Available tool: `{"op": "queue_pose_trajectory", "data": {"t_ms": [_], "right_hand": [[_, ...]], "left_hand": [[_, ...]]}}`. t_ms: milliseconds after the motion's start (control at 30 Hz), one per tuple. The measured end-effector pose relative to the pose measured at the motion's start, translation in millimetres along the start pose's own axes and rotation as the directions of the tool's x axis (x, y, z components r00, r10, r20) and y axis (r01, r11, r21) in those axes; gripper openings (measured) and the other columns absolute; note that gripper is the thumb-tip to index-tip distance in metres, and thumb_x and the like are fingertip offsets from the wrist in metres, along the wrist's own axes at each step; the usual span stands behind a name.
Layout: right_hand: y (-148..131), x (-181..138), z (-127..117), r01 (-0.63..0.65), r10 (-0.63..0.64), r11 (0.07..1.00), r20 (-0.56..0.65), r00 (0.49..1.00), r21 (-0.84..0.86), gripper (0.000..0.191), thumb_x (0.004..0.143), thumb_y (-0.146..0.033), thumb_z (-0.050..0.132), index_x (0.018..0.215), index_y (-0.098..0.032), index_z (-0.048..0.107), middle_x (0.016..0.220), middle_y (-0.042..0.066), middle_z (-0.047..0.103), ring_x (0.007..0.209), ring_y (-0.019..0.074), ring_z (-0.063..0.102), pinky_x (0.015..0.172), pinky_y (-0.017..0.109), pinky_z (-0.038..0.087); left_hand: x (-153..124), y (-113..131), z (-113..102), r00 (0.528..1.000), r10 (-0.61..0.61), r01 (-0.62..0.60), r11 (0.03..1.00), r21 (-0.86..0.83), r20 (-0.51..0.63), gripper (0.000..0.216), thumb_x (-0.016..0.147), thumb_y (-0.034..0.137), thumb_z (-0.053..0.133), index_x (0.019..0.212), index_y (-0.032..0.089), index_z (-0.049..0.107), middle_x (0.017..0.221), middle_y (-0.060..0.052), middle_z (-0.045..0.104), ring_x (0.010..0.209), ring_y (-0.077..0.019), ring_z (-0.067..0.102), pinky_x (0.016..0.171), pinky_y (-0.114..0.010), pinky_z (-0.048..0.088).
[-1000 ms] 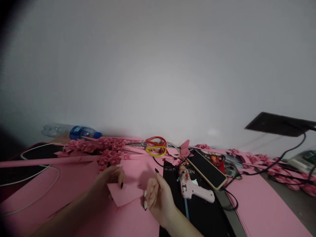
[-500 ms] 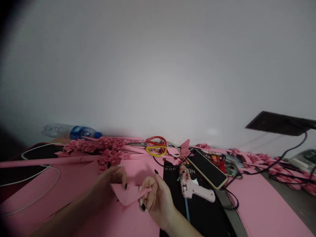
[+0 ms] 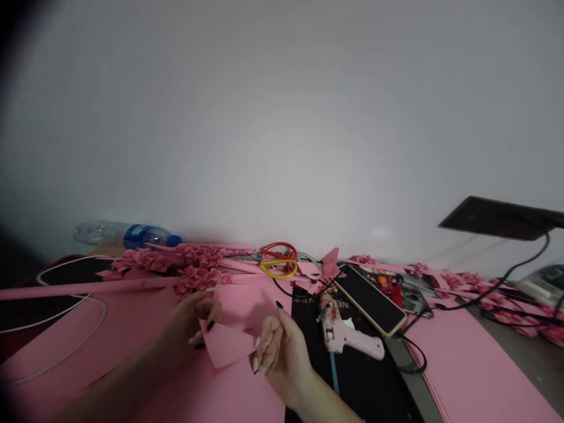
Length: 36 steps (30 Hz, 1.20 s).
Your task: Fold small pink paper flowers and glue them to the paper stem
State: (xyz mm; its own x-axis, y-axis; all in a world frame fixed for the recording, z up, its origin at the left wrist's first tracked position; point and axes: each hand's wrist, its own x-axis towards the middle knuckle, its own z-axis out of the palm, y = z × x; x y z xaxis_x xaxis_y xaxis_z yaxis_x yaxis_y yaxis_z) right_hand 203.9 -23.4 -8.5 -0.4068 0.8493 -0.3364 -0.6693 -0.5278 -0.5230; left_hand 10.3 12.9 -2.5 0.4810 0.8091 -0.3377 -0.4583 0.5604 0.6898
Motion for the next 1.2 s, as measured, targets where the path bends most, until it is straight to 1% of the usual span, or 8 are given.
{"op": "queue_pose_trajectory", "data": {"t_ms": [233,400,533,667,800,900,1133,1200], "right_hand": [[1.7,-0.2,2.0,0.014,-0.013,0.999,-0.036,0.999,0.034,0.044,0.065,-0.045,0.084,0.046,-0.013,0.061,0.036,-0.002,0.059,0.027,0.0094,0.053,0.036,0.017,0.04],[3.0,0.1,-1.2,0.042,-0.042,0.999,-0.01,0.999,0.013,0.043,0.072,-0.044,0.079,0.049,-0.013,0.062,0.035,-0.001,0.058,0.028,0.009,0.052,0.04,0.018,0.042],[-0.1,-0.1,0.6,0.045,-0.045,0.999,0.008,0.999,0.011,0.039,0.072,-0.045,0.078,0.056,-0.012,0.067,0.041,0.001,0.063,0.032,0.0098,0.054,0.037,0.018,0.039],[-3.0,-2.5,5.6,-0.019,0.019,1.0,0.049,0.999,0.01,0.034,0.069,-0.044,0.079,0.066,-0.011,0.07,0.048,-0.001,0.065,0.036,0.0102,0.057,0.035,0.016,0.039],[-0.7,-3.9,6.1,-0.013,0.012,1.0,0.04,0.999,0.012,0.035,0.071,-0.042,0.078,0.055,-0.013,0.065,0.049,0.0,0.067,0.034,0.0106,0.057,0.036,0.019,0.045],[2.0,-2.7,2.7,0.015,-0.015,1.0,-0.003,1.0,0.007,0.035,0.07,-0.038,0.079,0.052,-0.014,0.063,0.044,-0.001,0.063,0.032,0.0107,0.056,0.034,0.018,0.045],[0.6,-2.6,-0.1,0.025,-0.025,1.0,-0.007,1.0,-0.01,0.038,0.072,-0.038,0.078,0.048,-0.013,0.062,0.036,-0.003,0.056,0.026,0.0067,0.047,0.028,0.014,0.032],[-2.6,-4.2,3.4,0.027,-0.027,1.0,-0.023,0.999,0.0,0.037,0.071,-0.037,0.079,0.049,-0.013,0.061,0.036,-0.004,0.055,0.025,0.0052,0.044,0.029,0.014,0.031]], "left_hand": [[-1.2,2.8,2.2,1.0,0.015,-0.014,1.0,-0.001,0.026,0.048,0.068,0.055,0.065,0.041,0.016,0.056,0.027,0.006,0.034,0.027,-0.0033,0.019,0.036,-0.019,0.02],[-2.3,5.0,0.4,0.999,0.034,-0.034,0.999,-0.002,0.013,0.047,0.067,0.056,0.066,0.043,0.016,0.058,0.027,0.007,0.032,0.028,-0.0035,0.02,0.037,-0.019,0.02],[-2.1,5.0,-1.6,0.999,0.048,-0.048,0.999,-0.003,-0.015,0.048,0.067,0.057,0.065,0.041,0.018,0.056,0.026,0.007,0.03,0.028,-0.0036,0.018,0.035,-0.019,0.019],[-0.9,0.2,0.1,1.0,0.021,-0.02,0.999,0.033,-0.016,0.047,0.069,0.055,0.063,0.042,0.017,0.057,0.027,0.006,0.034,0.027,-0.0043,0.021,0.036,-0.02,0.022],[0.6,-5.4,2.8,0.999,-0.039,0.039,0.998,0.056,-0.003,0.049,0.067,0.057,0.063,0.041,0.016,0.058,0.028,0.004,0.037,0.026,-0.0047,0.024,0.035,-0.021,0.024],[0.6,-3.9,1.9,0.999,-0.052,0.052,0.998,0.047,-0.006,0.046,0.068,0.054,0.064,0.042,0.016,0.057,0.029,0.005,0.037,0.026,-0.0043,0.023,0.035,-0.021,0.024],[-0.2,6.2,-5.0,0.998,0.061,-0.061,0.998,0.019,-0.003,0.043,0.066,0.048,0.067,0.041,0.019,0.047,0.031,0.009,0.03,0.029,-0.0035,0.016,0.035,-0.02,0.02],[-0.2,6.2,-5.2,0.991,0.128,-0.127,0.992,0.02,-0.047,0.039,0.066,0.045,0.068,0.045,0.019,0.047,0.035,0.009,0.033,0.033,-0.004,0.017,0.037,-0.02,0.023]]}}
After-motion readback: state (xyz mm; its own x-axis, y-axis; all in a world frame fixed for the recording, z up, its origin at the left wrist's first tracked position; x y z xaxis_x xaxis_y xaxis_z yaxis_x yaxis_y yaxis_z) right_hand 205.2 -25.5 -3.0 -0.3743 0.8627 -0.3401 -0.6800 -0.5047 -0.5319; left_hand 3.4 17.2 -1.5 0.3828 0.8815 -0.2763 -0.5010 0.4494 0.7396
